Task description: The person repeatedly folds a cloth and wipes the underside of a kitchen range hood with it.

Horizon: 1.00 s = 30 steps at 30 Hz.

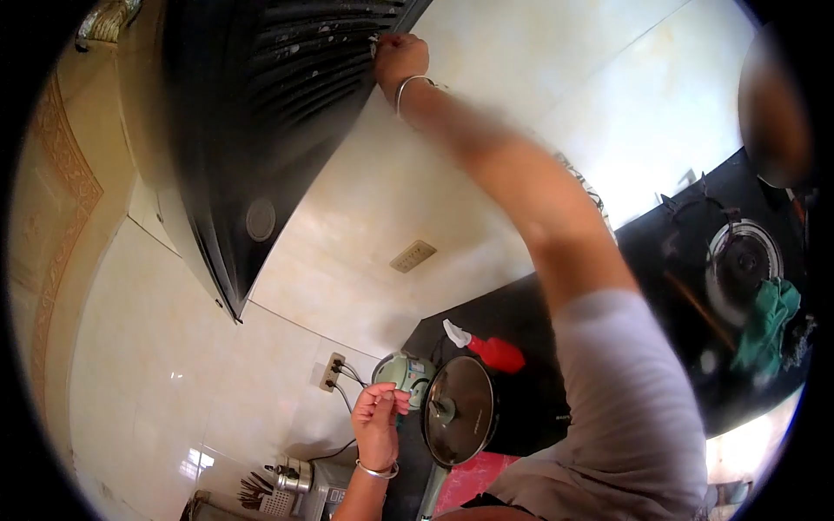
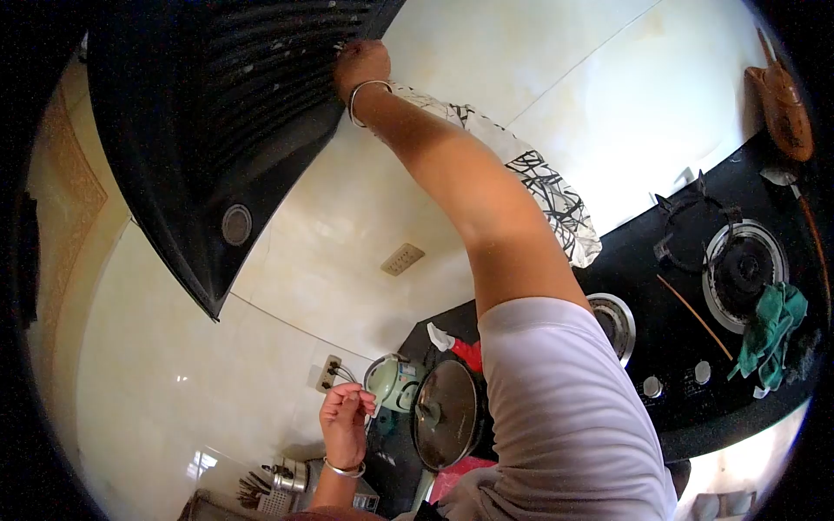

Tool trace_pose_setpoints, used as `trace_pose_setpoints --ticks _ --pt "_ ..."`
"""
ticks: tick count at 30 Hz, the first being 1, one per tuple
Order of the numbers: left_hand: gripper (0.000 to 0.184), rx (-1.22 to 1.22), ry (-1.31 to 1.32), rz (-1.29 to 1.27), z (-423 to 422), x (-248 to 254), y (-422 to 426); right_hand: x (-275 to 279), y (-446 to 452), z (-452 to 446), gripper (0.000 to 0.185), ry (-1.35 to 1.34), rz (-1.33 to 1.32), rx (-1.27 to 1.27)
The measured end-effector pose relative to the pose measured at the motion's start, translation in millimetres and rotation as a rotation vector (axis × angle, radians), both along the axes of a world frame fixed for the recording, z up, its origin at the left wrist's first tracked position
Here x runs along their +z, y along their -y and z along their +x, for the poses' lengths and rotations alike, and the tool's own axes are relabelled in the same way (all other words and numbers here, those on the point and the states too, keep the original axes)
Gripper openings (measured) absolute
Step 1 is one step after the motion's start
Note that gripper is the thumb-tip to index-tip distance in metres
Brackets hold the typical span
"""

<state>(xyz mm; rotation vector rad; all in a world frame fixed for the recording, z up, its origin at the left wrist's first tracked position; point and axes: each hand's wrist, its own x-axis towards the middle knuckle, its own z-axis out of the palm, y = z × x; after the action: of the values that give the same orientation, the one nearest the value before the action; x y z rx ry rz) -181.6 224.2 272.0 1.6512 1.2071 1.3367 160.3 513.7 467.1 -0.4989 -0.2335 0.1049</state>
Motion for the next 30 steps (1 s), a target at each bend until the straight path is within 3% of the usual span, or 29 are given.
trace_pose_setpoints --ticks 6,12,30 --pt "0.01 0.003 0.0 -0.006 -7.8 -1.7 7.5 -3.6 33.2 -9.7 0.015 0.095 0.092 0.208" --pt "0.01 -0.019 0.029 -0.001 -3.9 0.7 22.0 2.1 55.7 -23.2 0.012 0.122 0.069 0.031" --pt "0.011 0.011 0.011 -0.003 20.6 3.5 55.5 2.0 112.7 -52.8 0.013 0.109 0.561 0.397"
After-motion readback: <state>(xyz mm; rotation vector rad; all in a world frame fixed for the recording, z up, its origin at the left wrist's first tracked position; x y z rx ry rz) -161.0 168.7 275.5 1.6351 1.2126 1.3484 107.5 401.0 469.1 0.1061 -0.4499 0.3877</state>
